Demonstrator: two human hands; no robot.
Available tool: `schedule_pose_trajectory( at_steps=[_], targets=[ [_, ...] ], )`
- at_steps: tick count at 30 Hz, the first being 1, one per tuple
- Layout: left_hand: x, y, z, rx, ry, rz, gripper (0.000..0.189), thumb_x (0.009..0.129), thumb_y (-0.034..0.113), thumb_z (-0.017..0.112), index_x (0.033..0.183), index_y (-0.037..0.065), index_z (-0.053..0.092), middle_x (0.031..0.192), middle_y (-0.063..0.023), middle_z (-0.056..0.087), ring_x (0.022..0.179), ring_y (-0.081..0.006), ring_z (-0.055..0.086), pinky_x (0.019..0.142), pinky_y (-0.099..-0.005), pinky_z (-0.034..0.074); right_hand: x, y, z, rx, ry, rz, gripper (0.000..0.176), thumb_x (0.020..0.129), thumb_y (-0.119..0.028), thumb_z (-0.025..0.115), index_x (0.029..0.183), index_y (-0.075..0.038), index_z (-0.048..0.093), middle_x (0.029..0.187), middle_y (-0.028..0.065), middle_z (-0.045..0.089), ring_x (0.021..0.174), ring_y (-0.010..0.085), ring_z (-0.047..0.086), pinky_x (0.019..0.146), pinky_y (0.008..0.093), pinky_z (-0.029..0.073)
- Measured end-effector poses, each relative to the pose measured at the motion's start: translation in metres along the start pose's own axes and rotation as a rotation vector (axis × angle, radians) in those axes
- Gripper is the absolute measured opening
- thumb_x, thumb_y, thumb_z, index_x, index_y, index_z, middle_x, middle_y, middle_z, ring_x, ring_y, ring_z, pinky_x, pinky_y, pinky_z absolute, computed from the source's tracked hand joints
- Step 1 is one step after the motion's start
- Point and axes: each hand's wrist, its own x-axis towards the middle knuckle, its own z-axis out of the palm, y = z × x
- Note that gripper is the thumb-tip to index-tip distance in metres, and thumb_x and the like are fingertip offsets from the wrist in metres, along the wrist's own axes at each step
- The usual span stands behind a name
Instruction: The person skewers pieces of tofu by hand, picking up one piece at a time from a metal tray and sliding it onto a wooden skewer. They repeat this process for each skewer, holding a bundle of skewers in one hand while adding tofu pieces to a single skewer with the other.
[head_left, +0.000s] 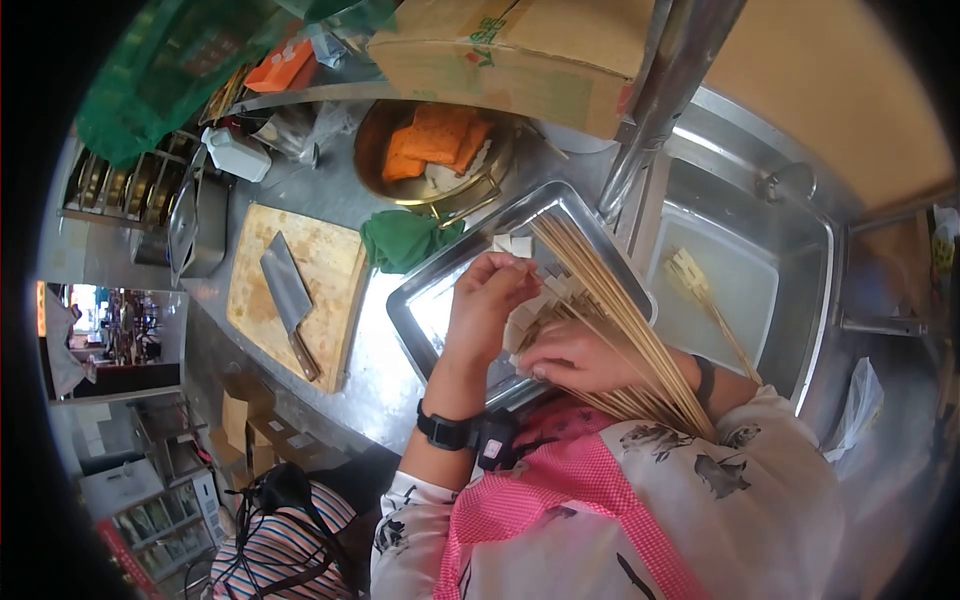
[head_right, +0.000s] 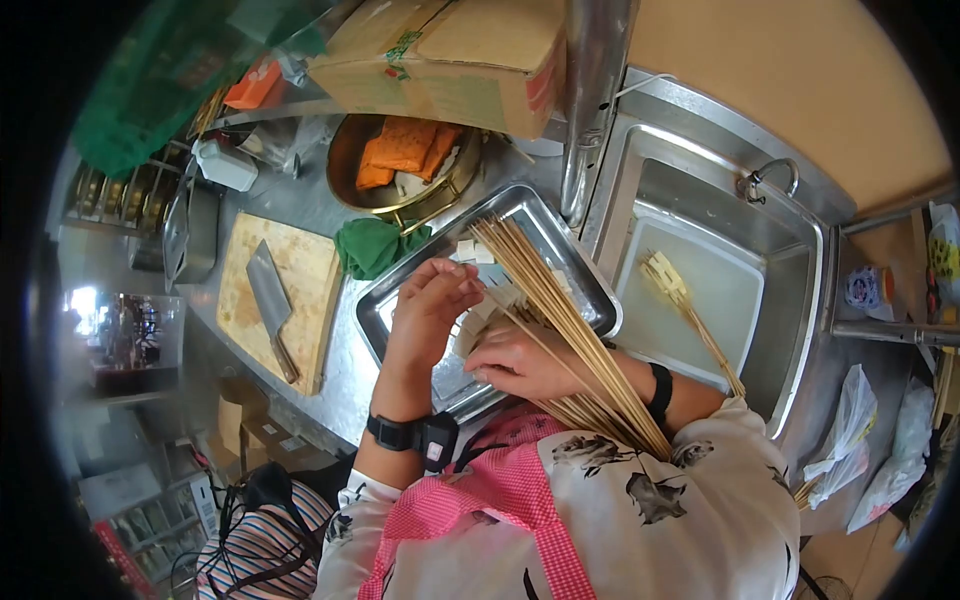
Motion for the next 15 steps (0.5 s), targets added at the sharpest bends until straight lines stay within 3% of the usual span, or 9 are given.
schedule_pose_trajectory(
  at_steps=[3, 6, 7, 10, 11, 14, 15],
  targets=[
    [-0.017, 0.009, -0.018, -0.094, -0.099, 0.067, 0.005, 0.084, 0.006, 0.054, 0.088, 0.005, 0.052, 0.086, -0.0075, 0.056, 0.079, -0.0178, 0.057, 0.076, -0.0320, 0.049, -0.003, 0.001, -0.001, 0.026, -0.058, 0.122, 0.019, 0.089, -0.013, 0.050, 0.102, -0.001, 0.058, 0.082, 0.0097, 0.061, 0.079, 0.0216, 0.060, 0.070, 0.0326, 0.046],
    [-0.033, 0.020, -0.026, -0.068, -0.136, 0.129, 0.005, 0.083, 0.006, 0.054, 0.088, 0.005, 0.052, 0.085, -0.0074, 0.055, 0.078, -0.0182, 0.057, 0.074, -0.0313, 0.048, -0.006, 0.002, 0.001, 0.606, 0.016, 0.426, 0.024, 0.094, -0.016, 0.043, 0.108, 0.000, 0.055, 0.079, 0.0064, 0.062, 0.079, 0.0155, 0.059, 0.071, 0.0311, 0.046],
    [-0.035, 0.019, -0.031, -0.037, -0.118, 0.134, 0.006, 0.083, 0.005, 0.054, 0.088, 0.004, 0.052, 0.085, -0.0080, 0.056, 0.077, -0.0185, 0.058, 0.073, -0.0306, 0.048, -0.004, -0.007, -0.003, 0.640, 0.099, 0.336, 0.029, 0.098, -0.018, 0.037, 0.111, 0.002, 0.052, 0.076, 0.0049, 0.062, 0.077, 0.0125, 0.058, 0.072, 0.0292, 0.046],
    [-0.029, 0.009, -0.044, 0.030, -0.081, 0.034, 0.006, 0.082, 0.005, 0.054, 0.087, 0.004, 0.052, 0.087, -0.0088, 0.057, 0.076, -0.0187, 0.059, 0.074, -0.0307, 0.048, -0.007, -0.002, -0.004, 0.555, 0.113, 0.161, 0.029, 0.098, -0.019, 0.036, 0.109, 0.002, 0.054, 0.075, 0.0060, 0.063, 0.077, 0.0126, 0.059, 0.072, 0.0279, 0.046],
    [-0.020, 0.001, -0.059, 0.007, -0.177, 0.002, 0.014, 0.082, 0.006, 0.055, 0.096, 0.003, 0.053, 0.094, -0.0094, 0.059, 0.080, -0.0187, 0.059, 0.076, -0.0311, 0.048, -0.004, -0.007, -0.011, 0.510, 0.015, 0.297, 0.029, 0.097, -0.019, 0.037, 0.106, 0.002, 0.055, 0.073, 0.0066, 0.063, 0.078, 0.0130, 0.060, 0.072, 0.0277, 0.046],
    [0.005, -0.005, -0.081, -0.035, -0.155, -0.012, 0.025, 0.084, 0.008, 0.054, 0.108, 0.002, 0.052, 0.101, -0.0090, 0.059, 0.087, -0.0189, 0.059, 0.078, -0.0310, 0.047, 0.001, -0.011, -0.016, 0.354, -0.120, 0.389, 0.027, 0.095, -0.018, 0.038, 0.102, 0.002, 0.056, 0.073, 0.0069, 0.064, 0.077, 0.0146, 0.062, 0.072, 0.0289, 0.047],
    [0.019, -0.010, -0.094, 0.119, -0.047, -0.024, 0.033, 0.085, 0.008, 0.053, 0.117, 0.002, 0.049, 0.106, -0.0084, 0.059, 0.092, -0.0189, 0.058, 0.080, -0.0305, 0.047, 0.002, -0.010, -0.017, 0.316, -0.089, 0.345, 0.024, 0.094, -0.016, 0.041, 0.100, 0.002, 0.056, 0.071, 0.0071, 0.063, 0.073, 0.0164, 0.062, 0.069, 0.0294, 0.047]
  ],
)
